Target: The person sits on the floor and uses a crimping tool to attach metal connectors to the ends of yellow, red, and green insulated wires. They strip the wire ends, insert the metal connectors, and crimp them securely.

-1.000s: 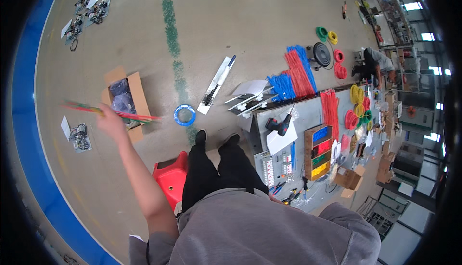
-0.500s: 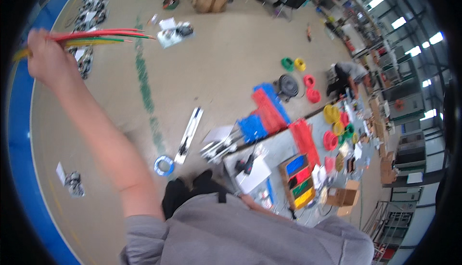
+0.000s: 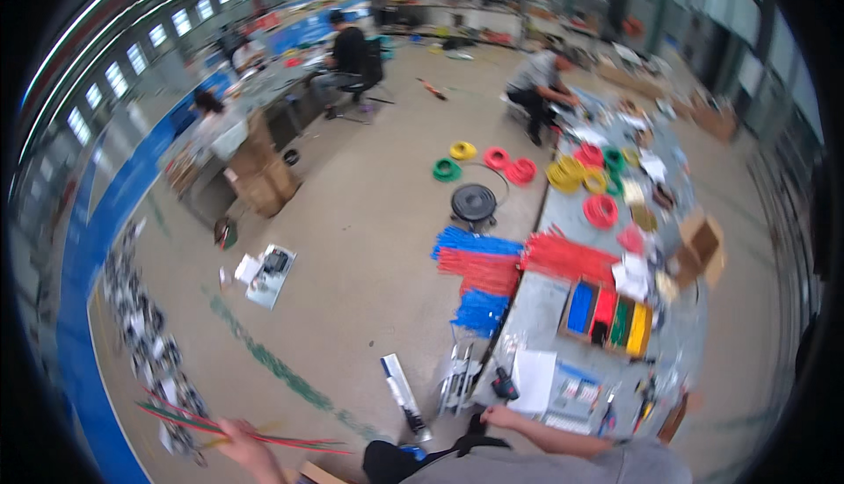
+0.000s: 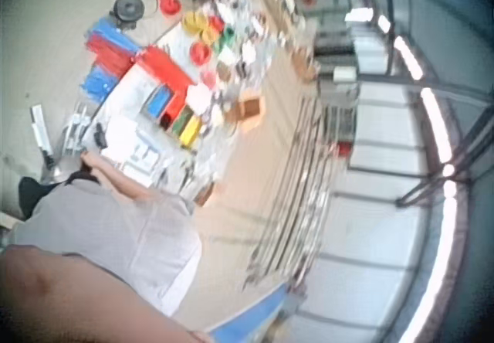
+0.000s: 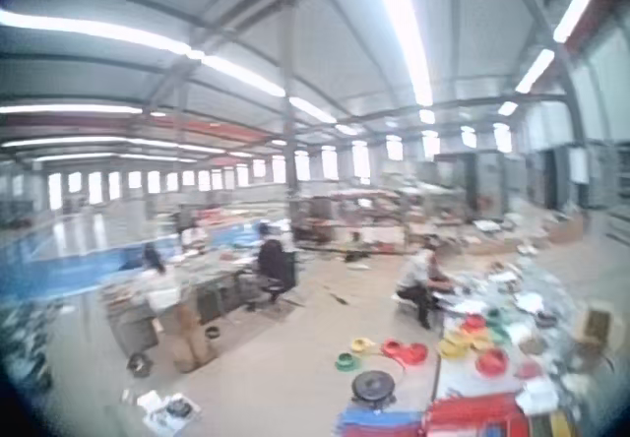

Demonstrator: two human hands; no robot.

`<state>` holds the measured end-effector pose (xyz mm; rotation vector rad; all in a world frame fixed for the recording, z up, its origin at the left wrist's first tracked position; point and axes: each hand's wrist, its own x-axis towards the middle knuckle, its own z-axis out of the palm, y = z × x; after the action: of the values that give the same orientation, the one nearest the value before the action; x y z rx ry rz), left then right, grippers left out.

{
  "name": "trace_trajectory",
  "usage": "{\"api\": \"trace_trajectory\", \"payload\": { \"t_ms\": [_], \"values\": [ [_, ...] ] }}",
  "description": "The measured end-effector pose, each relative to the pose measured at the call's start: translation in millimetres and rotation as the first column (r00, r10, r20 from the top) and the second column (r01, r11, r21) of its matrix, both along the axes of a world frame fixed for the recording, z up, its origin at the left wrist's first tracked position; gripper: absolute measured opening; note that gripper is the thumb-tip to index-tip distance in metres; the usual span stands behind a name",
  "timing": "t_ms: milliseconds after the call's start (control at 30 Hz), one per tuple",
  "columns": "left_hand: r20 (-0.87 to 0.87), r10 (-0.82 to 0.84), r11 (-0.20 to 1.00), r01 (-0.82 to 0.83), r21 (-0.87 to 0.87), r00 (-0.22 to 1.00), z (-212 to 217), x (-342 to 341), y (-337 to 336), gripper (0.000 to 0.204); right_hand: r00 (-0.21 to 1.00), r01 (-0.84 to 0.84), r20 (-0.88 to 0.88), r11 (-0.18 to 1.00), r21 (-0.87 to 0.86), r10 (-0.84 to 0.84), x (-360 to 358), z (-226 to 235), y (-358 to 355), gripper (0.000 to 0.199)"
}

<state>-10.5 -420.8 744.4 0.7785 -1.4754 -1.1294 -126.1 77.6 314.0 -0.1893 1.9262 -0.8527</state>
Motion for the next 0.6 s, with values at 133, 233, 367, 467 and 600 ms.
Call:
{"api": "trace_trajectory", "payload": {
  "t_ms": [133, 233, 367, 467, 600],
  "values": [
    [0.510, -0.035, 0.999, 0.040, 0.001, 0.859, -103, -53, -27, 0.057, 0.980, 0.196, -0.011, 0.981, -0.008, -0.196, 2, 6, -82, 0.041],
    [0.617, -0.123, 0.968, 0.230, -0.096, 0.777, -133, -82, -62, 0.056, 0.973, 0.229, -0.038, 0.973, 0.005, -0.228, -13, 16, -163, 0.043],
    [0.710, -0.377, 0.789, 0.608, -0.091, 0.595, -174, -80, -168, 0.048, 0.944, 0.326, -0.005, 0.934, 0.147, -0.329, -18, -6, -278, 0.042],
    [0.613, -0.550, 0.605, 0.776, -0.175, 0.567, -182, -111, -247, 0.042, 0.762, 0.642, -0.073, 0.736, 0.217, -0.643, -10, -18, -339, 0.040],
    [0.658, -0.559, 0.527, 0.829, -0.189, 0.505, -181, -144, -330, 0.033, 0.537, 0.841, -0.238, 0.489, 0.233, -0.810, 32, -51, -382, 0.035]
  ]
}}
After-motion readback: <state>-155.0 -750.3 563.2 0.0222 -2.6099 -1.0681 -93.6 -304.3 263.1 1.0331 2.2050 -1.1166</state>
